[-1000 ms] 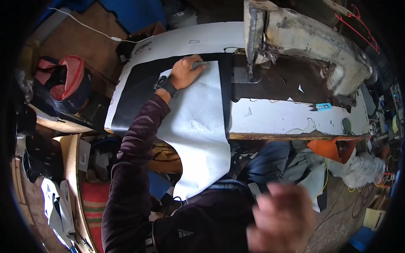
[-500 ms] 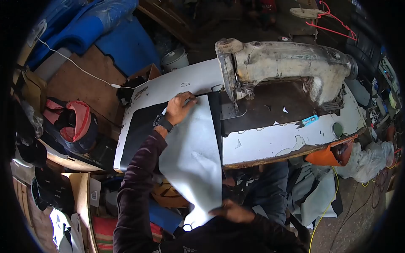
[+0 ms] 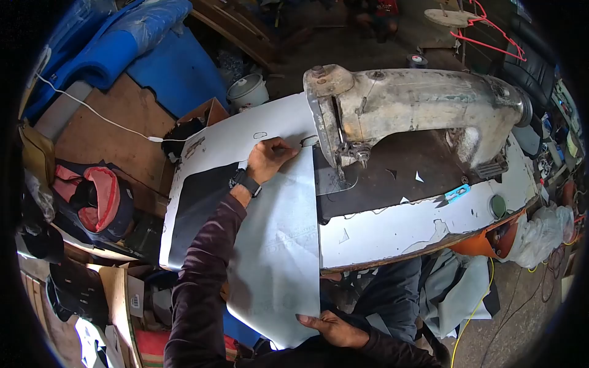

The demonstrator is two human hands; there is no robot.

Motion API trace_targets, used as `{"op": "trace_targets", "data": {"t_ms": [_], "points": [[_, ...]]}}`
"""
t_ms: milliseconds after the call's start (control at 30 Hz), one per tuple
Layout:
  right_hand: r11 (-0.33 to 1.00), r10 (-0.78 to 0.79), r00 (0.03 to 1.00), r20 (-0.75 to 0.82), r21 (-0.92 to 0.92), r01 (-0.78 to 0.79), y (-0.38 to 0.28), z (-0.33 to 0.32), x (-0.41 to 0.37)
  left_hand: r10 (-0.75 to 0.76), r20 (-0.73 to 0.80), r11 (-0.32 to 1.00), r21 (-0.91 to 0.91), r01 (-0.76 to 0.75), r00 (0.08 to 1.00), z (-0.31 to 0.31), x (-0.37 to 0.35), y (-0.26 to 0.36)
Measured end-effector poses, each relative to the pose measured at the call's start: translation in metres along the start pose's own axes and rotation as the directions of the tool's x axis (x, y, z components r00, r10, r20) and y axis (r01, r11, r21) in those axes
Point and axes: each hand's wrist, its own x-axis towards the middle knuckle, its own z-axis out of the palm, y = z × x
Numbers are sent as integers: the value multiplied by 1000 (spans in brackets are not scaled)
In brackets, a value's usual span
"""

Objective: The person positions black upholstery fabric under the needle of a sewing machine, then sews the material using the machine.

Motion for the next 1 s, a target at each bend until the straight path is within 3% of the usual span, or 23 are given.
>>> {"op": "trace_targets", "data": {"t_ms": [467,700,733,800,833,900,967,1000], "points": [[991,82,996,35,108,-85,-12,1,-1,-4,31,999,-48,5,1000,5,7,-17],[992,52,996,-78,-110,-60,21,-12,12,-65,17,998,-16,66,998,-2,-1,13],[983,56,993,-101,-169,-72,12,-17,9,108,-63,993,61,-104,992,-1,0,13],[967,-85,982,-171,-250,41,-1,-19,8,451,-175,880,249,-404,875,2,0,11],[946,-228,950,-213,-278,165,-2,-18,10,503,-114,851,238,-468,857,3,1,12],[849,-498,807,-318,-371,377,-8,-19,19,599,10,782,205,-588,800,5,2,13],[696,-715,560,-419,-503,513,-22,-21,31,552,63,803,228,-551,831,5,-6,18],[693,-698,614,-368,-562,452,-36,-23,28,518,72,828,210,-520,853,7,-10,18]]}}
